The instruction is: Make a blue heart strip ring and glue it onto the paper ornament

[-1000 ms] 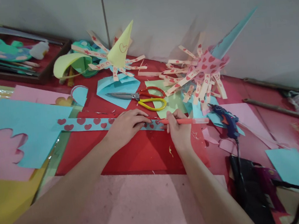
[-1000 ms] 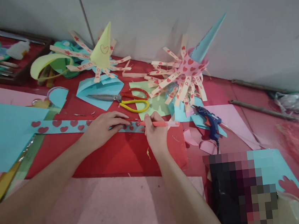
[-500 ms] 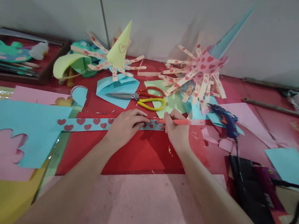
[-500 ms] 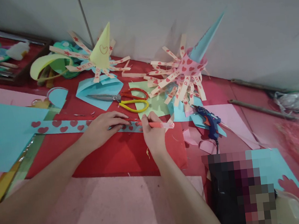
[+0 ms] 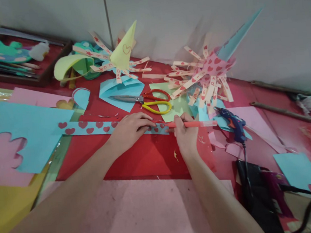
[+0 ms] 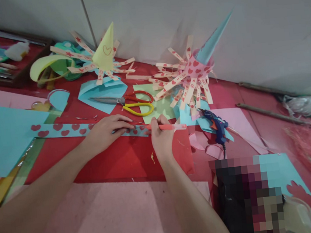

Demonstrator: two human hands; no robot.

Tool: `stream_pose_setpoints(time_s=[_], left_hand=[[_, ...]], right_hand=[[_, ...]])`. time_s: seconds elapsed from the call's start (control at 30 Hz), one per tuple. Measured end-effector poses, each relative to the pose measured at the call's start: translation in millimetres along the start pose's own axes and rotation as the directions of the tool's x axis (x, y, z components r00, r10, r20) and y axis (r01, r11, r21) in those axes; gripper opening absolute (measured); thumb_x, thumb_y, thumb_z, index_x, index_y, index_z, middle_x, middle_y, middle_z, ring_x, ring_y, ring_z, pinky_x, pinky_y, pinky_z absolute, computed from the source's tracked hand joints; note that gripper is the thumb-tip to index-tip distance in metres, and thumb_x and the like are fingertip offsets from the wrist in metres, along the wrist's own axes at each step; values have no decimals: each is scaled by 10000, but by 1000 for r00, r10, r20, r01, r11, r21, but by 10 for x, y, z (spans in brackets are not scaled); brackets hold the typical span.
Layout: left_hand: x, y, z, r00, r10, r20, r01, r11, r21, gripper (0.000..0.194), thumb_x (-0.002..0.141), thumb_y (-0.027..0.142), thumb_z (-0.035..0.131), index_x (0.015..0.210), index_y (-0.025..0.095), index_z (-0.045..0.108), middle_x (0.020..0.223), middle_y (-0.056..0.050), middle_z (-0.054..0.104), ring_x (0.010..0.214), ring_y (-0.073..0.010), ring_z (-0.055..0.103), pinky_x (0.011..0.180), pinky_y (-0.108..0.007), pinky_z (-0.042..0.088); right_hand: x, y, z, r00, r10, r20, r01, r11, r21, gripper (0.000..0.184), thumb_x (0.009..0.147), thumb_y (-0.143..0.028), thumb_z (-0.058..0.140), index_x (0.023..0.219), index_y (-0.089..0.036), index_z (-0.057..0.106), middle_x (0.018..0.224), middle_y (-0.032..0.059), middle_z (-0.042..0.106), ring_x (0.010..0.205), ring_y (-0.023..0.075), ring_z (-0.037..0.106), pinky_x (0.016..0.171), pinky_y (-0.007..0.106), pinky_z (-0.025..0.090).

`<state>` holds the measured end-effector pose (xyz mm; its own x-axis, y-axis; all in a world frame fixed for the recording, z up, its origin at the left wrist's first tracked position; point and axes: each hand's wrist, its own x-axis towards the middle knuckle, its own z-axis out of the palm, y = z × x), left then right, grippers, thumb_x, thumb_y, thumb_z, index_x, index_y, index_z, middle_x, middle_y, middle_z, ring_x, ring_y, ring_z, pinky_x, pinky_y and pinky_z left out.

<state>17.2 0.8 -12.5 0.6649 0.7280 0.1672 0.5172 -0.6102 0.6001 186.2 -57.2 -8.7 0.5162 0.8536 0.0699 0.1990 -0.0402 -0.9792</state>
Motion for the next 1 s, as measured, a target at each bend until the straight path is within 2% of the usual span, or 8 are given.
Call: stream_pose_setpoints(time_s=[0.27, 0.43, 0.7, 0.83, 1.0], left_hand=[[-8, 13, -6, 1000, 5, 2, -5, 1000, 2, 271, 868, 154, 455, 972, 267, 678, 1095, -3, 625, 1017, -154, 565, 903, -330, 432], [-5, 14, -7, 1000, 5, -6, -5, 1000, -1, 274, 864, 153, 457, 960, 272, 684, 1086, 4, 632, 1002, -151, 572, 907, -327, 437], [5, 31, -21, 1000, -4, 14, 4, 1000, 0, 268, 852, 129, 471, 954, 255, 685, 1089, -3, 631, 1007, -159, 571, 907, -334, 432], [0, 20, -13, 1000, 1, 4, -1, 1000, 0, 255, 859, 147, 473, 956, 256, 682, 1087, -4, 632, 1001, -158, 572, 897, -333, 434], [-5, 5, 2, 1000, 8, -6, -8, 1000, -8, 253, 864, 156, 472, 965, 262, 679, 1085, -5, 630, 1001, -157, 570, 894, -331, 435]], right_hand=[[6, -4, 10, 1000, -3, 1, 3, 1000, 17, 307, 786, -323, 506, 572, -234, 305, 437, -100, 303, 373, 63, 387, 408, 202, 482], [1, 2, 10, 1000, -16, 6, 16, 1000, -10, 305, 788, -319, 502, 568, -234, 308, 441, -94, 320, 385, 71, 433, 422, 204, 494], [-1, 3, 11, 1000, -19, 21, 20, 1000, -24, 298, 792, -300, 497, 568, -231, 314, 460, -91, 347, 378, 70, 444, 416, 201, 475], [4, 0, 8, 999, 16, 43, -15, 1000, -27, 293, 787, -281, 489, 565, -231, 303, 478, -82, 375, 412, 83, 495, 419, 206, 466], [4, -3, 11, 999, 26, 25, -25, 999, -41, 297, 774, -265, 498, 561, -231, 294, 476, -84, 353, 434, 84, 498, 406, 192, 441]])
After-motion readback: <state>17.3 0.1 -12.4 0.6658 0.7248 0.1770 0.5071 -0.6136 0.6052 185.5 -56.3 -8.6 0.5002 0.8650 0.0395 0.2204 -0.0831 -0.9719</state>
